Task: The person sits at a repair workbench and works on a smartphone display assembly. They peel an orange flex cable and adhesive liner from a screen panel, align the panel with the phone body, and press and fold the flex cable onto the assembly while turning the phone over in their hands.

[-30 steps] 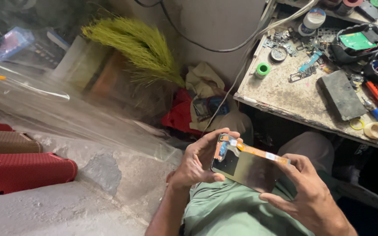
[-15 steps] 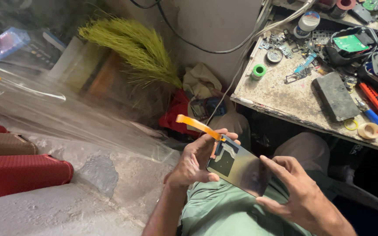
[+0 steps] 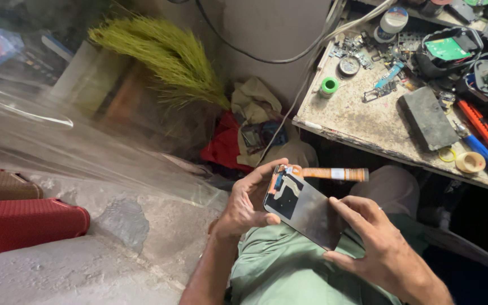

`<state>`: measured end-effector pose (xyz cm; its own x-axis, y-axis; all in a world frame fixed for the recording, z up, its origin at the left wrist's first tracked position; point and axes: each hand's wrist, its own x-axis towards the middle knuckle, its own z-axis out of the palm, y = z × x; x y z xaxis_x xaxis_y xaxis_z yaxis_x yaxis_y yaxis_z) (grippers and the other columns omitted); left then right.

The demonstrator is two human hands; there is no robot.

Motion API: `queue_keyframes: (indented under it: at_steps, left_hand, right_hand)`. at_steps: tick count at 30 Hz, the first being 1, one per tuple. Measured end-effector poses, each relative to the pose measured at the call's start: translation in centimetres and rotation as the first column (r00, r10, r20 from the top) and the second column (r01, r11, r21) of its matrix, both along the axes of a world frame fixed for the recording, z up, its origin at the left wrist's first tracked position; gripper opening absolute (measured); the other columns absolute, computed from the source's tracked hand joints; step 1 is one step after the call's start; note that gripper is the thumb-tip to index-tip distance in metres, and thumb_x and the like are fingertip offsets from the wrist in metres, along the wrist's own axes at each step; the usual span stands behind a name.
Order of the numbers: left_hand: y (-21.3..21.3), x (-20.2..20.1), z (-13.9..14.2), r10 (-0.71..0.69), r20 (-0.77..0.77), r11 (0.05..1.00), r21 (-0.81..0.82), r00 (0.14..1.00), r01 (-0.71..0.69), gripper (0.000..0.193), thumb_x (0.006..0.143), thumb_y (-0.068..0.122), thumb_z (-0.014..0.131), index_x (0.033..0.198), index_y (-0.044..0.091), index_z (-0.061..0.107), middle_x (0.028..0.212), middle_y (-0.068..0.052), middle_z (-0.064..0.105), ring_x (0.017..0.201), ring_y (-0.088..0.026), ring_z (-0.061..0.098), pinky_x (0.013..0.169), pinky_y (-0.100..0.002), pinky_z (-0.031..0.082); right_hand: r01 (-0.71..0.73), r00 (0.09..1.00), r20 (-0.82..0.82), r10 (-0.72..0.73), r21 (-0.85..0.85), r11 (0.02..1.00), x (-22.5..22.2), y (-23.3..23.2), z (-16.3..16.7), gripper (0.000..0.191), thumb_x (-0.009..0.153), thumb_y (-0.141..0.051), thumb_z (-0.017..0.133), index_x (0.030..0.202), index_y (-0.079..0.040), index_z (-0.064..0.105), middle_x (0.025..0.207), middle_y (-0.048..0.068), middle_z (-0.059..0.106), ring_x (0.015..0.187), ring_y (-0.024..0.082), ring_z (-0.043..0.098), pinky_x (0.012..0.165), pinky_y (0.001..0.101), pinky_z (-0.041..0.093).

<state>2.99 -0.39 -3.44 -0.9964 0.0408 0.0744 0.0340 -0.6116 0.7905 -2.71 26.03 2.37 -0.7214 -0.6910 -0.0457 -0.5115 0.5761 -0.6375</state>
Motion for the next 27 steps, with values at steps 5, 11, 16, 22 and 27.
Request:
queue_keyframes:
  at_steps: [5,11,16,22,27]
  left_hand:
    - [-0.2,-0.2,-0.5,-0.043,-0.014,0.998,0.041,0.999,0.043,0.113,0.068,0.020,0.101,0.159,-0.003,0.038,0.155,-0.019,0.054,0.138,-0.023,0.056,0.122,-0.041,0.044]
    - [-0.2,-0.4,-0.6,-0.044,-0.043,0.999,0.012,0.998,0.045,0.109,0.070,0.022,0.099,0.158,-0.004,0.041,0.154,-0.020,0.056,0.138,-0.023,0.058,0.123,-0.041,0.046]
    - [0.0,-0.3,-0.5,-0.026,-0.045,1.000,-0.001,0.999,0.026,0.109,0.071,0.024,0.100,0.158,-0.003,0.040,0.154,-0.019,0.055,0.137,-0.021,0.057,0.122,-0.039,0.045]
    - [0.6,-0.3,-0.8,0.023,-0.020,0.998,0.050,1.000,-0.022,0.108,0.071,0.027,0.100,0.156,-0.005,0.042,0.150,-0.019,0.059,0.132,-0.022,0.061,0.117,-0.040,0.050]
    - [0.9,-0.5,-1.1,0.035,-0.036,0.998,0.051,0.999,-0.033,0.107,0.071,0.027,0.101,0.154,-0.005,0.042,0.148,-0.018,0.059,0.131,-0.021,0.061,0.116,-0.039,0.049]
  right_hand:
    - [-0.015,0.999,0.030,0.014,0.021,1.000,-0.4,-0.1,0.8,0.094,0.059,-0.033,0.093,0.143,-0.012,0.055,0.133,0.014,0.057,0.110,0.029,0.065,0.088,0.0373,0.056]
    - [-0.025,0.999,0.040,0.021,0.100,0.995,-0.5,-0.1,1.0,0.093,0.059,-0.032,0.092,0.142,-0.013,0.056,0.135,0.015,0.058,0.110,0.033,0.064,0.087,0.0386,0.055]
    - [-0.107,0.994,-0.037,0.107,0.021,0.994,-0.4,0.8,0.0,0.089,0.065,-0.041,0.093,0.141,-0.012,0.057,0.134,0.014,0.059,0.116,0.032,0.064,0.095,0.0386,0.055]
    - [-0.018,0.997,-0.078,0.014,-0.056,0.998,0.4,0.4,-1.1,0.101,0.056,-0.043,0.096,0.140,-0.009,0.052,0.134,0.017,0.056,0.117,0.035,0.062,0.095,0.0417,0.053]
    - [0.035,0.999,0.017,-0.034,-0.035,0.999,0.6,-0.5,-0.8,0.099,0.057,-0.035,0.095,0.142,-0.012,0.050,0.132,0.014,0.055,0.118,0.033,0.060,0.096,0.0409,0.052]
